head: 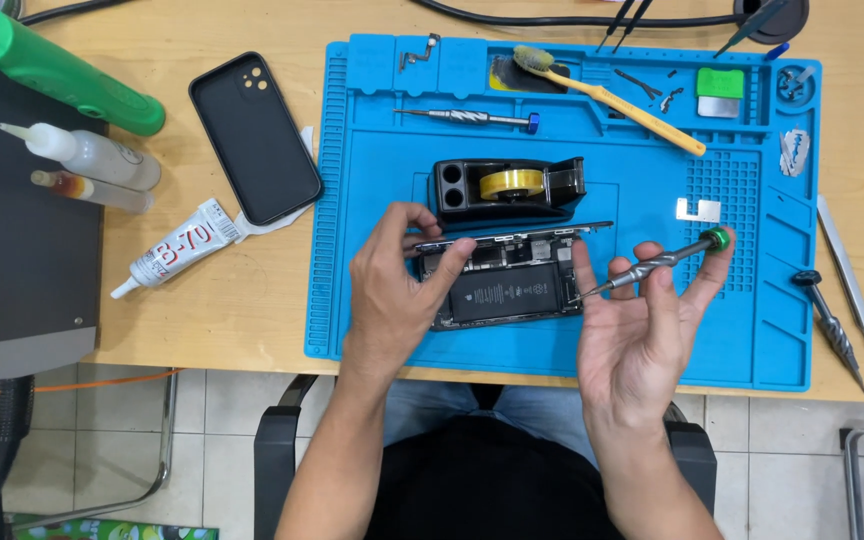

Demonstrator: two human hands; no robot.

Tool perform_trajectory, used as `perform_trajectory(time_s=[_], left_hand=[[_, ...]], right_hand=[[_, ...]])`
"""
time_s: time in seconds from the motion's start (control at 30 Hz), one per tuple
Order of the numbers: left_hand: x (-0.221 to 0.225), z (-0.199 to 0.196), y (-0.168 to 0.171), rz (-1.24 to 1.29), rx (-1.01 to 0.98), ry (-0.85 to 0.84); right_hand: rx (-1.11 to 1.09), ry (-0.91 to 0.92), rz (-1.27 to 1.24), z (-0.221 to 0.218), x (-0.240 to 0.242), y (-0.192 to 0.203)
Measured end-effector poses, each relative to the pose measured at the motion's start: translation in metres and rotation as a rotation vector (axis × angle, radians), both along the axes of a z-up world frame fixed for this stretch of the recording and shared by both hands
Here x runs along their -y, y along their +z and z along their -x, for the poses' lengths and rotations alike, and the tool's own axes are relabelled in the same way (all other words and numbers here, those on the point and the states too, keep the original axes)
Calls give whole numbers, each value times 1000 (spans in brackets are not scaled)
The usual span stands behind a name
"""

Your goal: Technician connects internal ribbon cables and uses a precision screwdriver to secure components inside a disassembled smartphone.

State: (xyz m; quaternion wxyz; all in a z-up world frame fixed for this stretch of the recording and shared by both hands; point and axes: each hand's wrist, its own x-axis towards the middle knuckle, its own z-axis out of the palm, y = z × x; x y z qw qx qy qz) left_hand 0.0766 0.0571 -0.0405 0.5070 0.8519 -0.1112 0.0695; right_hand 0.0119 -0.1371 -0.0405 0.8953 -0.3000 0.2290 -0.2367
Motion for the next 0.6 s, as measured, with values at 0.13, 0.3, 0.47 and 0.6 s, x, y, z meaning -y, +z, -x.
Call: perform_trajectory(time_s=[0.13, 0.3, 0.47, 0.6], left_hand=[[0, -2, -4, 6, -41, 13], [-1, -4, -6, -34, -89, 40], [-2, -2, -6, -39, -79, 19], [-4, 2, -12, -60, -2, -47]], right_hand=[[2, -8, -4, -6, -2, -5], [7, -66, 233, -9, -2, -9], [156, -87, 902, -15, 14, -28], [380, 93, 1296, -33, 10, -17]])
